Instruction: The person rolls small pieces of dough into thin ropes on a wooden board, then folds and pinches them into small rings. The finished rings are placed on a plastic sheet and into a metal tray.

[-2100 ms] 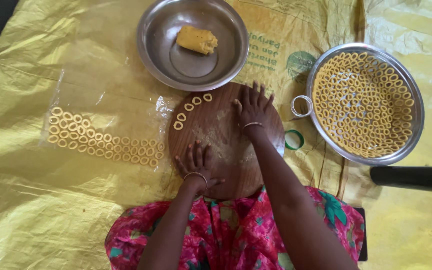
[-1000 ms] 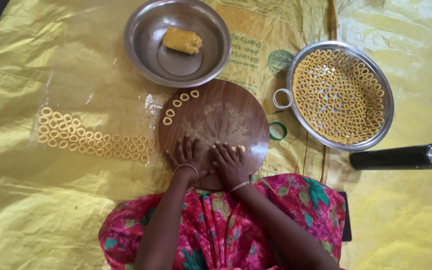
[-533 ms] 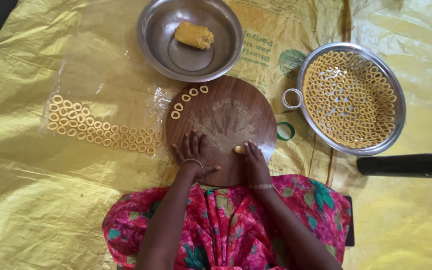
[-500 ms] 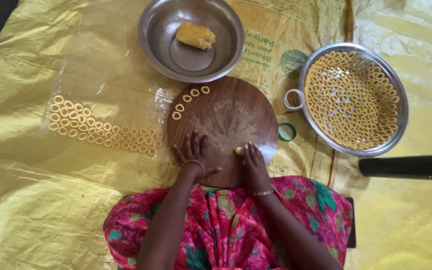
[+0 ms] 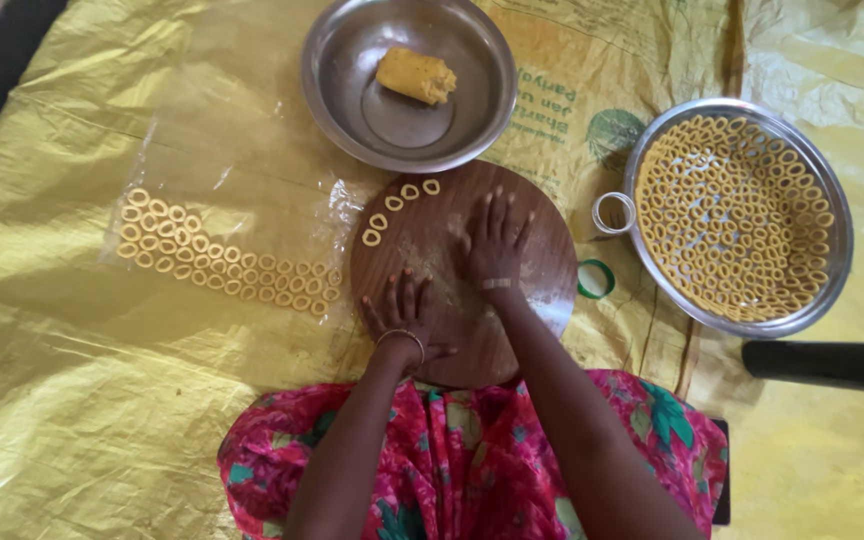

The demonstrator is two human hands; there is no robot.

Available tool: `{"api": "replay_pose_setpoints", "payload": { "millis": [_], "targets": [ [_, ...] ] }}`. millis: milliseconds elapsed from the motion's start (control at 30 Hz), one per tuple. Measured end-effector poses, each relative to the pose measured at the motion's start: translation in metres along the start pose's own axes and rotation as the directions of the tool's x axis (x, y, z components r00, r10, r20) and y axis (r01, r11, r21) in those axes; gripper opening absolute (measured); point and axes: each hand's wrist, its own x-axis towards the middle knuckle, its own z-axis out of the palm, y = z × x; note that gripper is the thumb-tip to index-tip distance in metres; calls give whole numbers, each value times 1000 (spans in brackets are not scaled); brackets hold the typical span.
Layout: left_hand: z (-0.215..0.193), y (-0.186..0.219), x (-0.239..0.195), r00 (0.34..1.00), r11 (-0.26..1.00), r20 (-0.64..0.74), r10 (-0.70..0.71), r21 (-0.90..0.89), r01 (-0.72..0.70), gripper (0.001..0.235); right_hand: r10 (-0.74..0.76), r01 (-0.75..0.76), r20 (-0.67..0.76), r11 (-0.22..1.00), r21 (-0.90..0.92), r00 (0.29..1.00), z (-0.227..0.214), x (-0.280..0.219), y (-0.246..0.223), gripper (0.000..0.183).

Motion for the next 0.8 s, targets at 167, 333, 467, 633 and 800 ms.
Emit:
{"api": "replay_pose_setpoints", "payload": {
  "millis": [167,333,467,633,800],
  "targets": [
    [-7,2,-2,1000,1000,14,-10,8,10,142,-253,251,8,964,88,967,-26,-147,14,76],
    [-13,2,-7,997,1000,75,-8,5,8,151,-312,306,30,944,127,950,-32,-177,30,73],
    [-10,2,-9,999,1000,39,1,-9,-1,151,-272,269,-77,962,-44,959,-6,-67,22,72],
    [-10,3,-7,999,1000,32,-3,-9,3,149,-150,161,-206,986,37,967,-6,21,-2,71],
    [-5,2,0,1000,1000,29,-2,-19,3,149,-217,217,3,974,60,976,-26,-74,-22,70]
  ]
}}
